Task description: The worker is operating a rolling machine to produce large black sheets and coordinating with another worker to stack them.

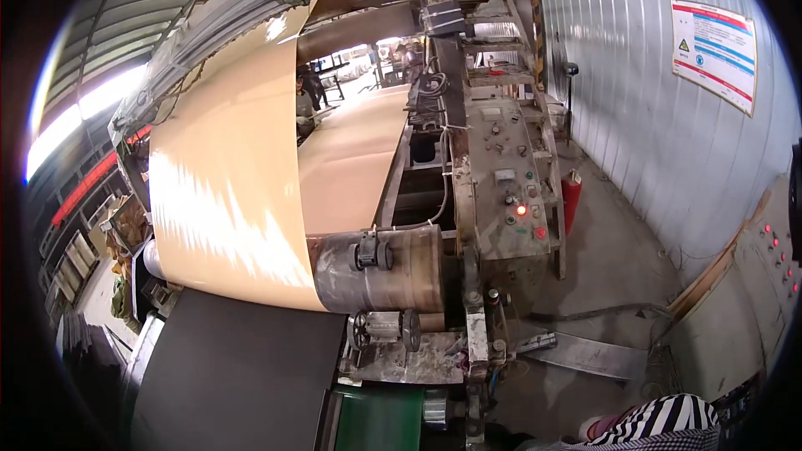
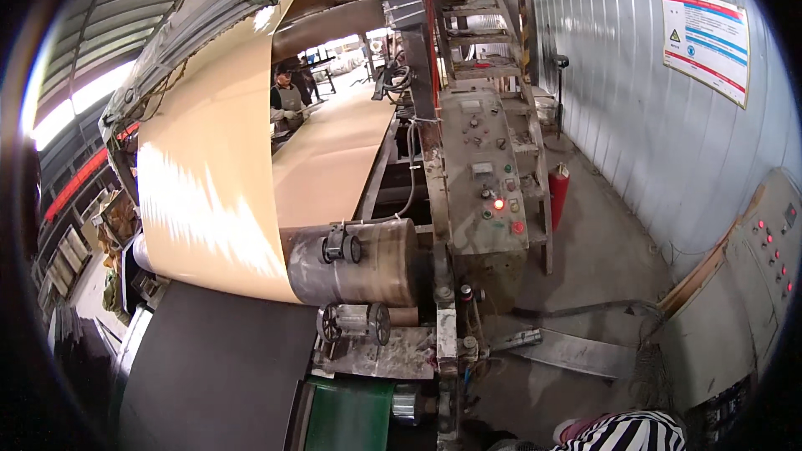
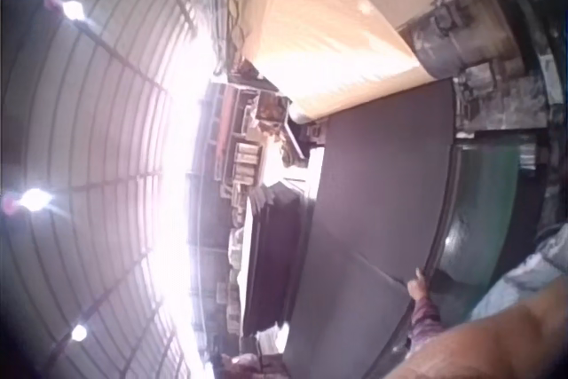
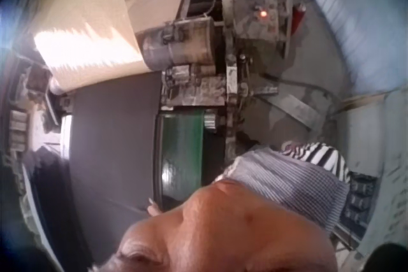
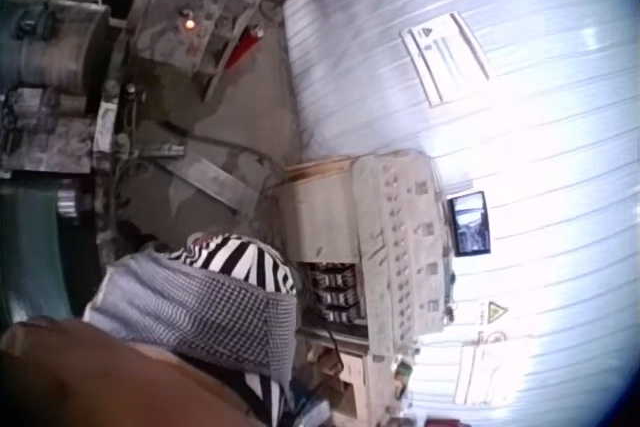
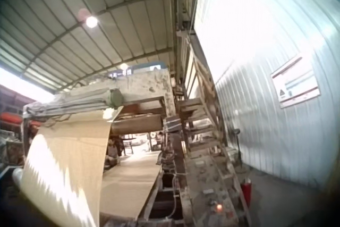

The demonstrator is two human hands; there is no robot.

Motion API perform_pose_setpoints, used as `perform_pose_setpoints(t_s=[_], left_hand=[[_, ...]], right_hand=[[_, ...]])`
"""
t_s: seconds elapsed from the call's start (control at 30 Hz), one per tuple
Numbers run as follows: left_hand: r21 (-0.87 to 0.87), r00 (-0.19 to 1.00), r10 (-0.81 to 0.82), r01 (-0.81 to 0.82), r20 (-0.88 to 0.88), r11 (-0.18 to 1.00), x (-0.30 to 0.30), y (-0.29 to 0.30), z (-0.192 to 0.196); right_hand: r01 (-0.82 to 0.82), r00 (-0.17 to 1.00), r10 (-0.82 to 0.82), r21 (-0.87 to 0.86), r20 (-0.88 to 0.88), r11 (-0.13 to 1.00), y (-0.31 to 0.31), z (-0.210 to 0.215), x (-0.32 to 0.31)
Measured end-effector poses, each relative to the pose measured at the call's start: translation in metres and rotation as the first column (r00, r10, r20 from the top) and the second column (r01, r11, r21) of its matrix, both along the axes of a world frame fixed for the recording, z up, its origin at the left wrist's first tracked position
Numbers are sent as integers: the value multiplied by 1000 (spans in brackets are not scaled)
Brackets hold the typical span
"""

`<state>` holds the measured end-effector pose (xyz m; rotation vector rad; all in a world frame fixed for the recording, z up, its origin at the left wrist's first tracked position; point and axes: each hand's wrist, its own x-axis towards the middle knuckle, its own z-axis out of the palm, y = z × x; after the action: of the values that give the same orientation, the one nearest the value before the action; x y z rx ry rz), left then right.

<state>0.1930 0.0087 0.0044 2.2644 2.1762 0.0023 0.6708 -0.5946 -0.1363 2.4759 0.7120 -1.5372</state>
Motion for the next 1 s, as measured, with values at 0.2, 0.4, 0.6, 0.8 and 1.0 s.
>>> perform_pose_setpoints(t_s=[0.2,0.4,0.6,0.8,1.0], left_hand=[[212,940,-330,341,-86,916,43,-4,-14],[308,848,-518,525,-110,794,86,-1,-4],[186,919,-387,395,-82,900,98,-9,21],[319,910,-322,233,263,919,128,-13,4],[229,893,-228,145,389,962,173,-8,5]], right_hand=[[-15,1000,16,-19,23,1000,3,-13,8],[-58,997,60,-40,41,998,-7,-46,12],[-161,986,164,-73,44,984,-22,-67,5],[-200,970,204,-45,133,979,9,19,18],[-360,896,320,83,308,929,125,139,0]])
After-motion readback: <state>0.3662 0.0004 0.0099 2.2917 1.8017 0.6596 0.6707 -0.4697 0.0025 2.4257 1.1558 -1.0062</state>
